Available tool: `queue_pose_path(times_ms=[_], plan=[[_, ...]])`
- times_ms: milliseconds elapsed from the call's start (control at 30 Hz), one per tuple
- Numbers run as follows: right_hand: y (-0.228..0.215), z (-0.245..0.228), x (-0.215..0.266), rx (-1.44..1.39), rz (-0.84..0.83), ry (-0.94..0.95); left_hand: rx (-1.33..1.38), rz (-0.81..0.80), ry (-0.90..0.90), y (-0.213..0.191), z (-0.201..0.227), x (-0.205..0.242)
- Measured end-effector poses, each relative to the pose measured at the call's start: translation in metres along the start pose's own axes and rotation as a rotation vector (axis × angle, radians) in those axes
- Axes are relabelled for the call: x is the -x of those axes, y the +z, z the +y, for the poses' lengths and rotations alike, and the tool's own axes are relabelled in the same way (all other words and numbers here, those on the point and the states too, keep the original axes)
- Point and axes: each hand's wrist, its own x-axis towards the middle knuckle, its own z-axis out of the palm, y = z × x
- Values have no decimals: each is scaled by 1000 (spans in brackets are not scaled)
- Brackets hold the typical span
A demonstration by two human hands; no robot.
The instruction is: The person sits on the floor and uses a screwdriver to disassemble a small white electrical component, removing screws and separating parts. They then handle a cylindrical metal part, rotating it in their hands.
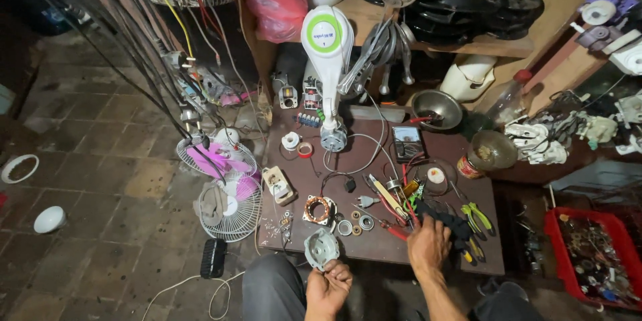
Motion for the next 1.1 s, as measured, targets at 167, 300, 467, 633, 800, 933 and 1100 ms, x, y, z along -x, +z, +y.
queue_pose_path(times_ms=[167, 300, 467, 633, 800, 933, 1100], plan=[[5, -8, 13, 44, 76, -41, 19, -5, 15, -4, 2, -2], [16, -32, 27, -57, 53, -254, 41, -36, -39, -6, 2, -3], [21, -71, 39, -276, -264, -339, 3, -26, -42, -4, -1, -2], [30, -95, 36, 16, -375, -568, -15, 31, -8, 3, -4, 5], [31, -110, 34, 3, -443, -482, -10, 11, 3, 1, -3, 5], [15, -113, 42, -139, -457, -373, -19, 33, 8, 6, -5, 8], [-30, -121, 81, -526, -544, -283, 21, 32, -71, -3, -10, 3]])
